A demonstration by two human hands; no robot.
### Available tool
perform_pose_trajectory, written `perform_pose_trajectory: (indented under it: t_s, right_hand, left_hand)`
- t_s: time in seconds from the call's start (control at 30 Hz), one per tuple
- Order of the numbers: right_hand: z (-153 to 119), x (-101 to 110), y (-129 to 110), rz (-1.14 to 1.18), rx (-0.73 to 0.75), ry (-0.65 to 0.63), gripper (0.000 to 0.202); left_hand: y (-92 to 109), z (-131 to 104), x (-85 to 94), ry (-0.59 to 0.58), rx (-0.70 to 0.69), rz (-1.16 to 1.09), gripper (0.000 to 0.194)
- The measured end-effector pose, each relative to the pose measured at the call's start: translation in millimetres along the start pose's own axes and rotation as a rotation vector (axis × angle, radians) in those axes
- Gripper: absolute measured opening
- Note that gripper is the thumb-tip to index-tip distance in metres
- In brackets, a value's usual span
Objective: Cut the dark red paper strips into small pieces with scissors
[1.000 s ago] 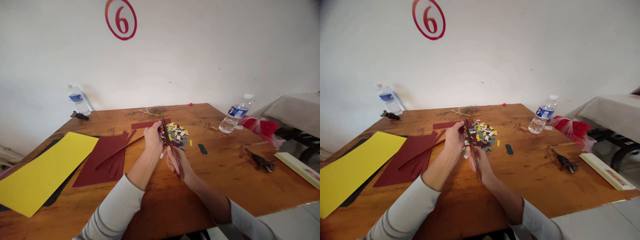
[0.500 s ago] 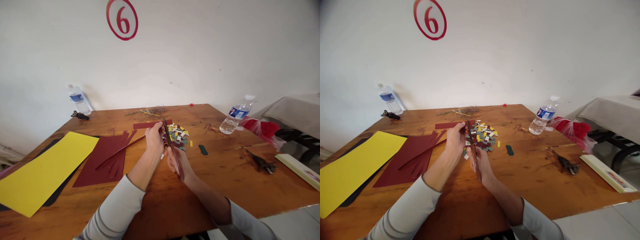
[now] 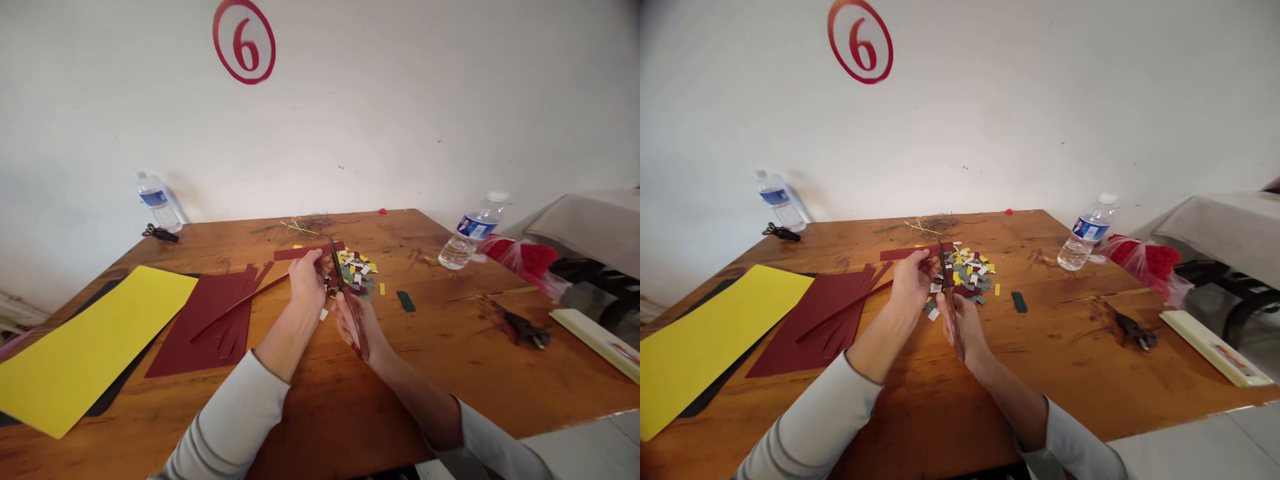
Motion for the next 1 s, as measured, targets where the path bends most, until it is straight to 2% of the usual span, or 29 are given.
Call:
perform_pose_trajectory:
  t_s: [0.23,0.47,0.67,0.77,0.87,1.0]
  right_hand:
    - [1,2,5,0.011,-0.017,0.003,0.069]
    - [-5,-8,1,-0.124,0.054,-0.097,0.062]
    - [-2,-7,4,-0.15,0.057,-0.102,0.056]
    - [-1,-6,11,-0.095,-0.016,-0.098,0.056]
    - [0,-3,13,-0.062,-0.054,-0.072,0.057]
    - [-1,0,11,-0.057,-0.03,-0.044,0.057]
  left_hand:
    - [7,0,1.4,0.018,-0.008,-0.021,0.02]
    - [19,4,2.7,0.031,-0.049,-0.07,0.026]
    - [15,10,1.2,-0.028,-0.08,-0.012,0.025]
    - [12,10,-2.0,-0.061,-0.071,0.003,0.021]
    - [10,7,-2.5,-0.045,-0.047,-0.012,0.018]
    - [10,5,-2.0,-0.023,-0.032,-0.021,0.018]
Point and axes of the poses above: each hand's wrist, its own z-axis towards the middle knuckle, its own x-axis out of the back of the hand, y = z × x, the point moved 10 cm from there along z, towards the middle knuckle, and after that the axes turned 9 degrees about z, right-handed, at the moved point
